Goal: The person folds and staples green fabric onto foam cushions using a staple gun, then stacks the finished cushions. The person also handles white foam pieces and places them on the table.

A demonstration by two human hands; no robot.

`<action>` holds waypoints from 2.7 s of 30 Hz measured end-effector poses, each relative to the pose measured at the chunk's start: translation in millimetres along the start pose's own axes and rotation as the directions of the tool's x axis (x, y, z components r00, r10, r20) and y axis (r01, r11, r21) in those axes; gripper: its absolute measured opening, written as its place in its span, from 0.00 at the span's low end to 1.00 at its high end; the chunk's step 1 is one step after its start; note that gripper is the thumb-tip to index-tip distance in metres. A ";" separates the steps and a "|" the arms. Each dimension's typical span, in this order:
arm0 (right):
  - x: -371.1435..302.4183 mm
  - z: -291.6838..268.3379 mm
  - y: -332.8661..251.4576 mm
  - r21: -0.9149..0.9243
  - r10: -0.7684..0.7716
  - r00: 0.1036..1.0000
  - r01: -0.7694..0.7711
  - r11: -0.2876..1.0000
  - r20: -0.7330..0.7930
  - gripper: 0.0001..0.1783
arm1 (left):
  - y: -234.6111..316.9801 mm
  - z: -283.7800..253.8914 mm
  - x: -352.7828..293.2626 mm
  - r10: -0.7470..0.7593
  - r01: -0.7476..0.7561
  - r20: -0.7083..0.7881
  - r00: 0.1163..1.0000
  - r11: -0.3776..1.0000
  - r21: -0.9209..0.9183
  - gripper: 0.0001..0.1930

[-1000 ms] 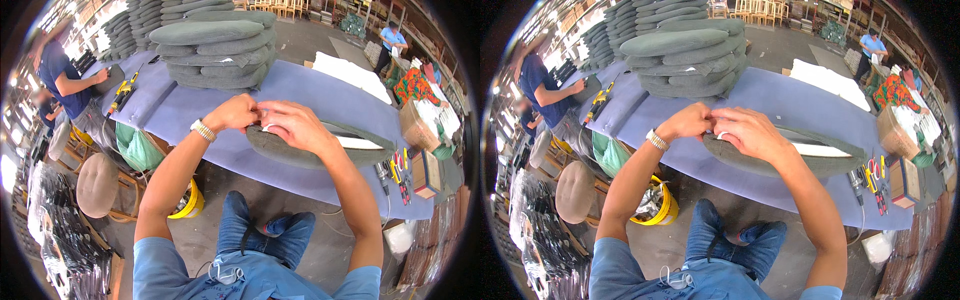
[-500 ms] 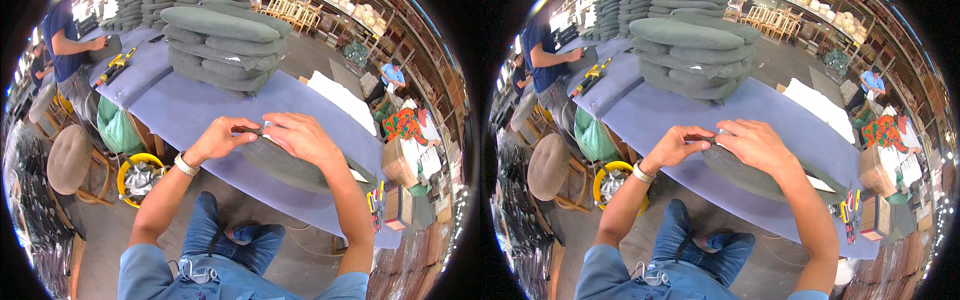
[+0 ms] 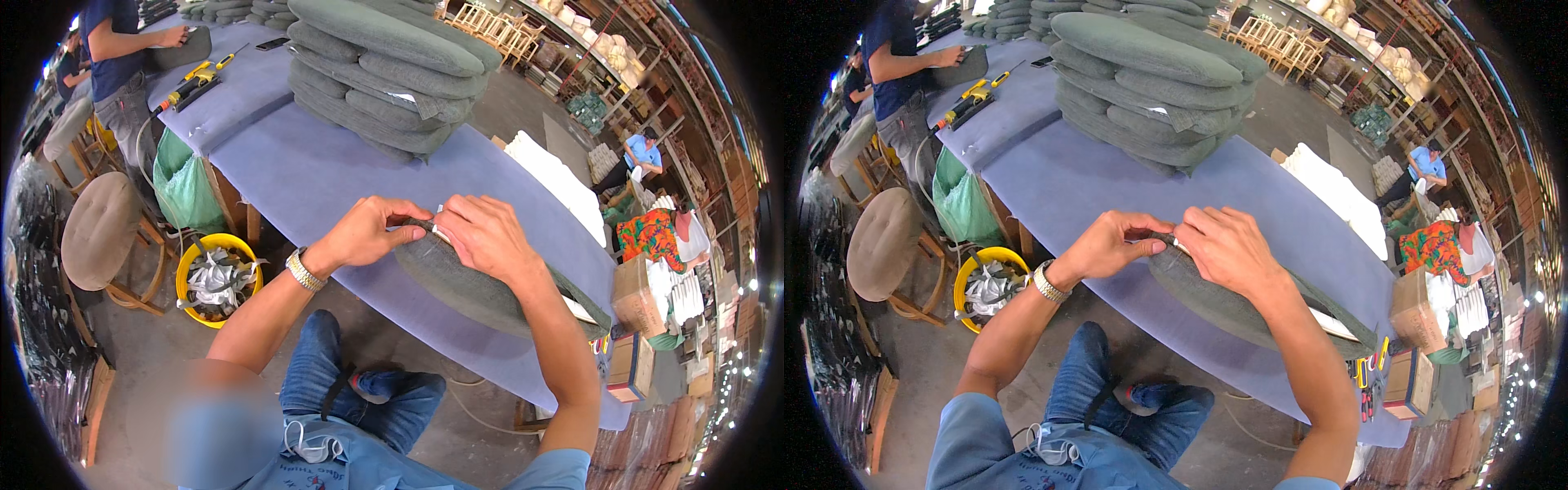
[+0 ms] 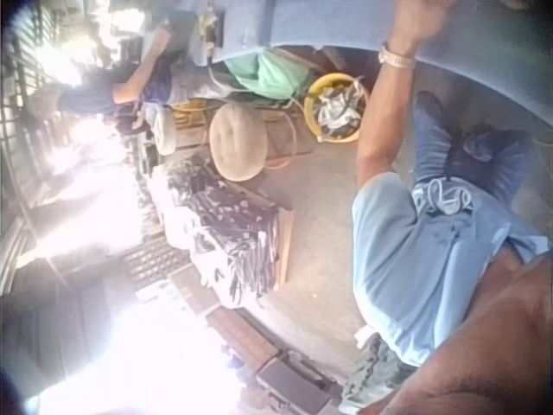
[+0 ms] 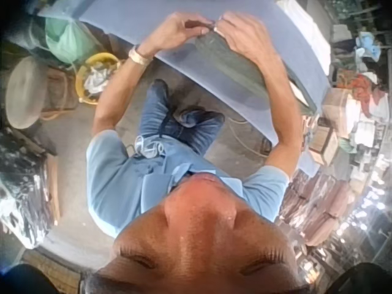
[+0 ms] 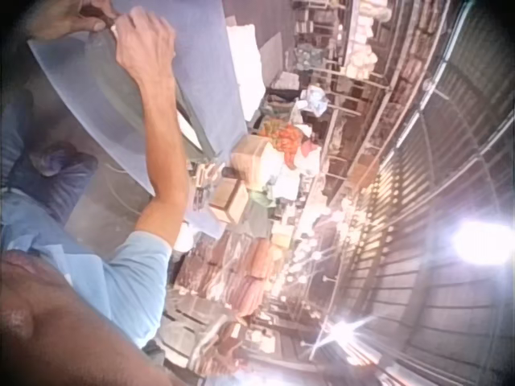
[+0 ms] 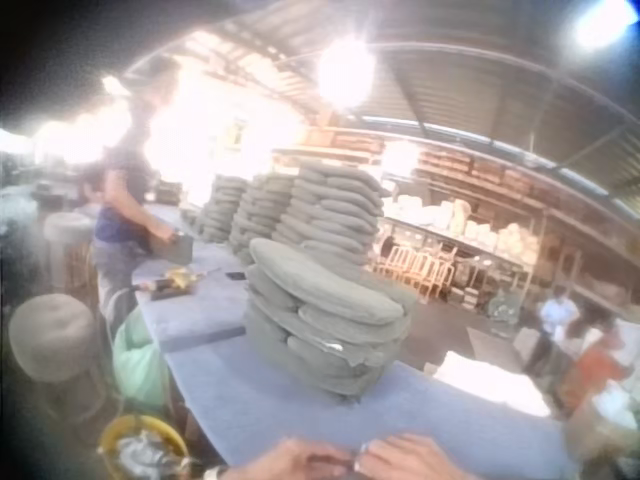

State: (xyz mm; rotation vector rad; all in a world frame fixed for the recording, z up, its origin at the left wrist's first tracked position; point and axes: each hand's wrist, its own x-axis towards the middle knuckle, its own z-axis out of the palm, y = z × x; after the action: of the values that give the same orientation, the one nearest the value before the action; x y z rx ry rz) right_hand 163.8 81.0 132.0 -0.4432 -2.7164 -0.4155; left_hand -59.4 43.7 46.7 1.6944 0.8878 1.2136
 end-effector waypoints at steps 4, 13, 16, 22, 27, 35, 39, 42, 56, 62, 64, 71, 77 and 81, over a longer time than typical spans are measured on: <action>4.2 5.5 -3.2 0.165 0.103 0.995 -0.099 0.981 -0.014 0.03 | -3.6 -2.8 -1.1 -0.003 0.004 0.033 0.999 0.999 -0.039 0.15; 0.2 -2.1 0.6 0.303 0.086 0.995 -0.098 0.948 0.053 0.06 | -5.9 -5.7 -3.7 -0.022 0.028 0.049 0.999 0.992 -0.124 0.15; 1.0 -14.1 0.6 0.196 0.024 0.990 -0.051 0.979 0.136 0.09 | -4.6 -4.6 -1.6 -0.051 0.059 0.079 0.996 0.993 -0.099 0.15; 1.7 -11.0 6.7 0.074 -0.083 0.985 0.073 0.995 0.149 0.08 | -3.2 -5.3 -0.2 -0.040 0.047 0.076 0.996 0.994 -0.097 0.15; 2.3 1.1 -0.7 0.041 -0.053 0.996 0.050 0.998 0.072 0.05 | -9.2 -4.4 -1.3 0.016 -0.011 0.039 0.999 0.994 -0.111 0.14; 2.5 9.8 -16.4 0.252 0.128 0.989 -0.144 0.957 0.077 0.05 | -7.0 -9.2 -14.3 -0.039 0.046 0.079 0.996 0.995 -0.090 0.14; -6.2 7.4 -23.3 0.311 0.180 0.982 -0.189 0.932 0.057 0.05 | 0.4 4.0 -24.7 -0.004 0.006 0.042 0.999 0.999 -0.040 0.15; -18.3 1.3 -40.0 0.325 0.233 0.971 -0.238 0.915 0.055 0.06 | 36.0 20.5 -39.3 -0.155 0.155 -0.018 0.988 0.971 0.182 0.16; -374.1 -20.1 -206.4 0.641 0.912 -0.406 -0.687 -0.342 0.051 0.26 | -56.0 24.9 -130.0 -0.109 0.115 -0.063 0.992 0.988 0.100 0.39; -356.4 35.0 -193.8 0.630 0.946 -0.312 -0.717 -0.297 0.090 0.27 | -81.3 29.5 -137.4 -0.127 0.127 -0.093 0.988 0.992 -0.004 0.41; -355.3 20.6 -161.9 0.513 0.970 -0.243 -0.830 -0.218 0.019 0.25 | -83.8 34.9 -141.3 -0.125 0.130 -0.152 0.980 0.991 0.021 0.42; -261.7 -13.2 50.0 0.291 0.958 0.288 -0.917 0.274 0.005 0.26 | -70.8 47.5 -133.3 -0.025 0.099 -0.428 0.903 0.984 0.150 0.38; -194.5 74.6 27.5 0.176 0.847 0.524 -0.845 0.504 0.090 0.29 | -64.0 63.0 -115.5 -0.024 0.247 -0.307 0.951 0.655 0.714 0.48; -175.5 85.1 -33.4 0.283 0.807 0.587 -0.785 0.550 0.059 0.26 | -49.3 59.7 -98.0 0.247 0.008 -0.136 0.959 0.459 0.888 0.48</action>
State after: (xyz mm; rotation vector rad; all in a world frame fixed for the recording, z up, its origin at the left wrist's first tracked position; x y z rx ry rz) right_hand 282.5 35.8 -19.7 -1.4504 -2.1089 0.2163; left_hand -32.8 -38.4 -43.6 2.4850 1.8224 1.1206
